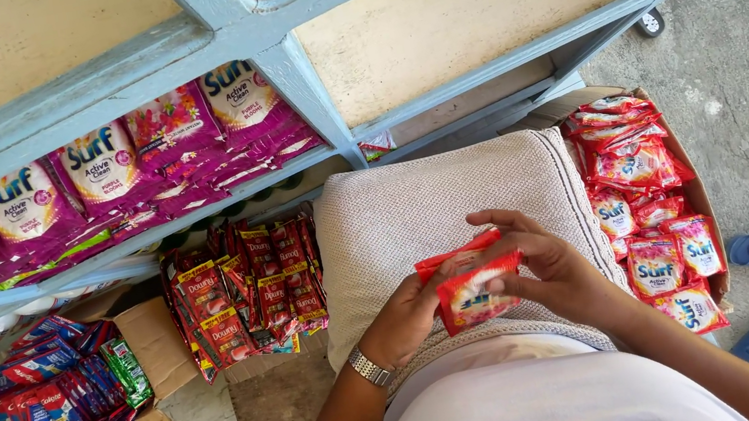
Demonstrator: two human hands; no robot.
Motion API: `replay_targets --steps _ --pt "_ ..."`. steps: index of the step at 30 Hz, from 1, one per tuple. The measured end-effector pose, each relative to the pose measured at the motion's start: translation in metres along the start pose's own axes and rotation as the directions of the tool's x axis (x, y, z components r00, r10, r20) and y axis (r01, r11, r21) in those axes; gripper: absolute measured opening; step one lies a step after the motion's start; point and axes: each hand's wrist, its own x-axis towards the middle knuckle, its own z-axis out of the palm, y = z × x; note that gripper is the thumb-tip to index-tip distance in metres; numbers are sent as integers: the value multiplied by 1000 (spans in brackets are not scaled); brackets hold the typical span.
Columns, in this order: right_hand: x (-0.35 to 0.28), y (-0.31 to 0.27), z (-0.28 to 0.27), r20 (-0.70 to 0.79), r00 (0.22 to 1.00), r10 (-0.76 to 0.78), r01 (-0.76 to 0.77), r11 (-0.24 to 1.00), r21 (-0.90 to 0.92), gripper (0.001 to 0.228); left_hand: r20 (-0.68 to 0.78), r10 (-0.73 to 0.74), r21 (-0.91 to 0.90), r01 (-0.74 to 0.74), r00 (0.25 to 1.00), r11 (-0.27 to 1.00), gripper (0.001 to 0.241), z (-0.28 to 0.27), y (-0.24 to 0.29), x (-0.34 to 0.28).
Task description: Stocking and organizing sachets of detergent and snacks on grocery store shelves.
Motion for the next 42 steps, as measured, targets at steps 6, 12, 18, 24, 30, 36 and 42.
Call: replay_targets --steps 6,12,18,24,30,36,42 --pt "5 19 0 -178 944 277 -234 945 228 36 129 6 -455 54 992 889 74 26 26 9" --pt "16 56 -10 -278 868 412 -409 910 69 62 -6 -135 -590 105 991 800 54 34 -4 39" --pt "3 68 -20 -137 863 487 -438 855 278 66 23 -237 -794 161 971 587 49 13 -32 55" --pt "6 18 -19 -167 908 385 -349 914 209 69 -333 -55 -403 -90 941 911 50 43 36 56" --pt "-1 -22 -52 -221 964 150 -117 980 159 75 -196 334 -6 -341 922 940 44 62 110 48" --pt "12 -102 -78 -262 938 -226 253 964 75 67 52 623 399 -588 780 703 46 98 230 24" --pt "66 -177 -101 -327 811 -485 434 874 -219 49 244 849 686 -702 468 190 40 124 351 18"
